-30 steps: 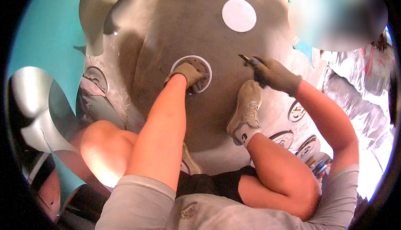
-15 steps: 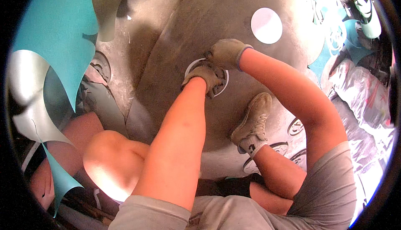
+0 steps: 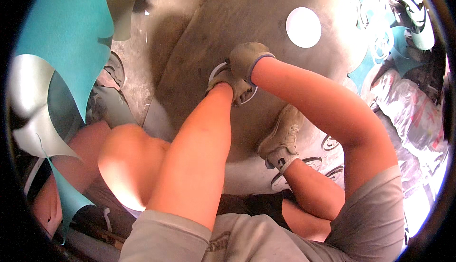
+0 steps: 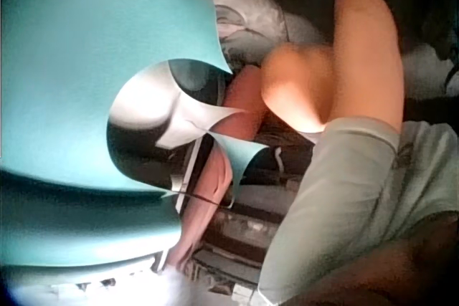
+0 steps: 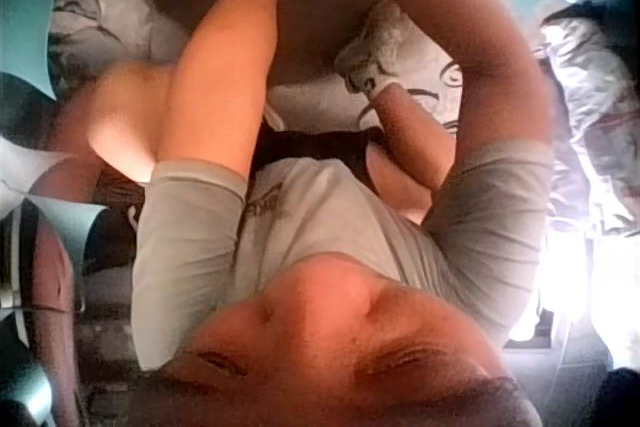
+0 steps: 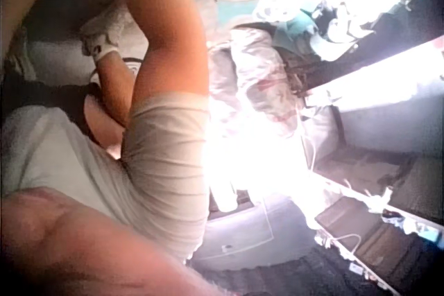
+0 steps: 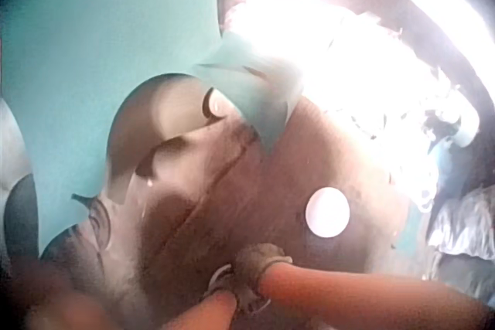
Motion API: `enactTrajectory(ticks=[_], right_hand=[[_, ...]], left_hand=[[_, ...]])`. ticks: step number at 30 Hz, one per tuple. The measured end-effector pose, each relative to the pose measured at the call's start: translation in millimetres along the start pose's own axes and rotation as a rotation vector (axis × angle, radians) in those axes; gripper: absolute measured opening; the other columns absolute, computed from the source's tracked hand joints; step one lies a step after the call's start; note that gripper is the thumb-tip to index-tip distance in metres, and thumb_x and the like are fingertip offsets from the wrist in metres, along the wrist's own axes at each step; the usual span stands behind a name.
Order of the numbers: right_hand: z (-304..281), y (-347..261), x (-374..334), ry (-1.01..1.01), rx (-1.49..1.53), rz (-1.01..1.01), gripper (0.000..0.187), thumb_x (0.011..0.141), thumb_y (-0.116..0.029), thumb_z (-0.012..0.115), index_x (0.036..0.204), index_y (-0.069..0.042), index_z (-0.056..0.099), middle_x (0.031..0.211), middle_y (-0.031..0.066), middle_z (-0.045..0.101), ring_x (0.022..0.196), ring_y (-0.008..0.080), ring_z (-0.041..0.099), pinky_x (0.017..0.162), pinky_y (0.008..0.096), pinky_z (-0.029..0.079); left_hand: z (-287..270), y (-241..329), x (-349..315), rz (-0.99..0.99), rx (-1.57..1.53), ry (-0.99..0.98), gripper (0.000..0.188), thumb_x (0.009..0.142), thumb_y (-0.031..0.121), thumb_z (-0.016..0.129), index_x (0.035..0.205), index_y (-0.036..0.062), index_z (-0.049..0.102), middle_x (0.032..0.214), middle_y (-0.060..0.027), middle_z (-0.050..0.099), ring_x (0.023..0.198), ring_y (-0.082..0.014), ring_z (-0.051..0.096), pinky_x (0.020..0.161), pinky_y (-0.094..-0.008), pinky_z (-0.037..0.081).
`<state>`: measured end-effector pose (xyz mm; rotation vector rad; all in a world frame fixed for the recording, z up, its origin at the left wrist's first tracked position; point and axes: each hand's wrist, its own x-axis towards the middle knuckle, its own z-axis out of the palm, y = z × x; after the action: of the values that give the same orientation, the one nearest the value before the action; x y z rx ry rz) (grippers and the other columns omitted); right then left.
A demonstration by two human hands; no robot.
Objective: The person sits on a concrete floor and applies white circular stickers to the surface. They pick up a sticker, peel off the backing, and press it onto the floor, repeating this process for multiple units.
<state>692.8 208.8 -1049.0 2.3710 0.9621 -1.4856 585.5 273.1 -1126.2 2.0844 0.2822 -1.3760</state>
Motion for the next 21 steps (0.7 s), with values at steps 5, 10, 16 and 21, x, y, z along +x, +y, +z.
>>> enactTrajectory(ticks=[5,10,16,21], right_hand=[[1,11,0,-0.034,0.007,-0.037,0.031,0.090,-0.022,0.073,0.118,-0.013,0.081,0.121,0.0136,0.077,0.114,0.0352,0.074,0.092,0.0482,0.060],[13,25,-2,-0.043,0.105,0.037,0.028,0.093,-0.023,0.067,0.114,-0.010,0.082,0.119,0.0157,0.078,0.113,0.0359,0.074,0.093,0.0476,0.059],[41,29,-5,0.039,0.280,0.110,0.029,0.097,-0.026,0.062,0.112,-0.011,0.082,0.118,0.0167,0.077,0.112,0.0357,0.074,0.094,0.0473,0.059],[48,36,-16,-0.054,0.348,0.181,0.030,0.097,-0.027,0.064,0.118,-0.013,0.080,0.125,0.0162,0.076,0.116,0.0366,0.073,0.096,0.0480,0.059]], left_hand=[[22,-17,24,-0.045,0.056,0.032,0.088,0.084,0.065,0.072,0.156,0.0202,0.049,0.162,-0.0121,0.049,0.149,-0.0310,0.047,0.119,-0.0448,0.042],[12,-13,24,0.024,0.091,-0.055,0.081,0.087,0.061,0.069,0.151,0.0129,0.056,0.152,-0.0151,0.059,0.143,-0.0337,0.053,0.118,-0.0444,0.043],[15,-13,28,-0.019,0.060,-0.066,0.065,0.094,0.052,0.065,0.147,0.0147,0.062,0.149,-0.0112,0.063,0.138,-0.0291,0.059,0.112,-0.0484,0.049],[23,-16,35,-0.069,0.054,-0.081,0.064,0.091,0.051,0.071,0.143,0.0135,0.066,0.147,-0.0122,0.064,0.135,-0.0293,0.062,0.110,-0.0475,0.050]])
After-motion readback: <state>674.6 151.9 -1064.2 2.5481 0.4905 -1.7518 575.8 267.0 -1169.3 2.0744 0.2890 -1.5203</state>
